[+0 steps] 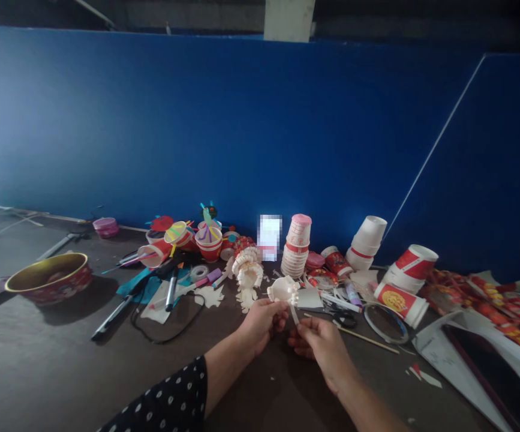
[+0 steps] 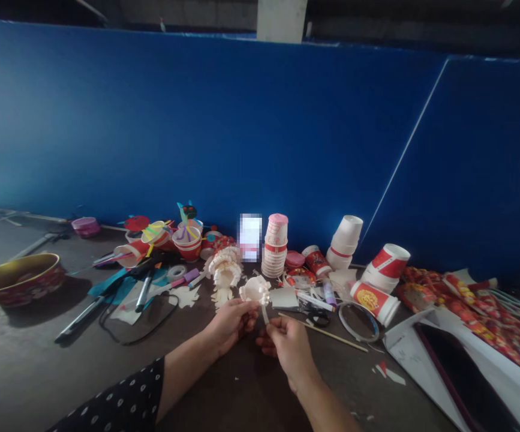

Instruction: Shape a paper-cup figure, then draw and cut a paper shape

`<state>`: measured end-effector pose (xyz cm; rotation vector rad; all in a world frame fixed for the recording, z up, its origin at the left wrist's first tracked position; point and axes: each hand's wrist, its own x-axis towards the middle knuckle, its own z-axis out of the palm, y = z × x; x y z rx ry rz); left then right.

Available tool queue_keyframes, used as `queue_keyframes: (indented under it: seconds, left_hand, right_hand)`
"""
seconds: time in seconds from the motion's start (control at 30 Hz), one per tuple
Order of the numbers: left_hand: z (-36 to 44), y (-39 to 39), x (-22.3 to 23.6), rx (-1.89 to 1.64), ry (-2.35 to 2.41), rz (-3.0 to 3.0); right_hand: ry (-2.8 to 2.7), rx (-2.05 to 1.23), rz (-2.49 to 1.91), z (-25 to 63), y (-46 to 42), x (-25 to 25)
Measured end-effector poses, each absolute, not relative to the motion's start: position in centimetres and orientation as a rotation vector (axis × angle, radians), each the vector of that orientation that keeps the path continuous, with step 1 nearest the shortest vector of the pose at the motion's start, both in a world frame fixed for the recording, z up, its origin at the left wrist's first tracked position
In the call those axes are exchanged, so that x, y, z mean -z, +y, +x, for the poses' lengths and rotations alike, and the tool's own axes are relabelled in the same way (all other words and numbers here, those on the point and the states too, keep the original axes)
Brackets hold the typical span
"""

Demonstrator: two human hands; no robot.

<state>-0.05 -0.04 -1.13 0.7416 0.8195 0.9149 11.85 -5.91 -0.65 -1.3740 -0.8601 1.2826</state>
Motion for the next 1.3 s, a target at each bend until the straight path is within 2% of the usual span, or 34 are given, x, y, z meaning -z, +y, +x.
queue_keyframes:
  seconds: [0.47, 1.3]
  left_hand:
    - [0.0, -0.1, 1.1, -0.921, 0.831, 0.731]
    - [0.1, -0.3, 1.3, -0.898, 0.83, 0.878]
  right_hand:
    - [-0.932, -1.239, -1.375, 12.1, -5.8, 1.2]
    - [-1.258, -0.975, -1.427, 12.2, -5.7, 1.7]
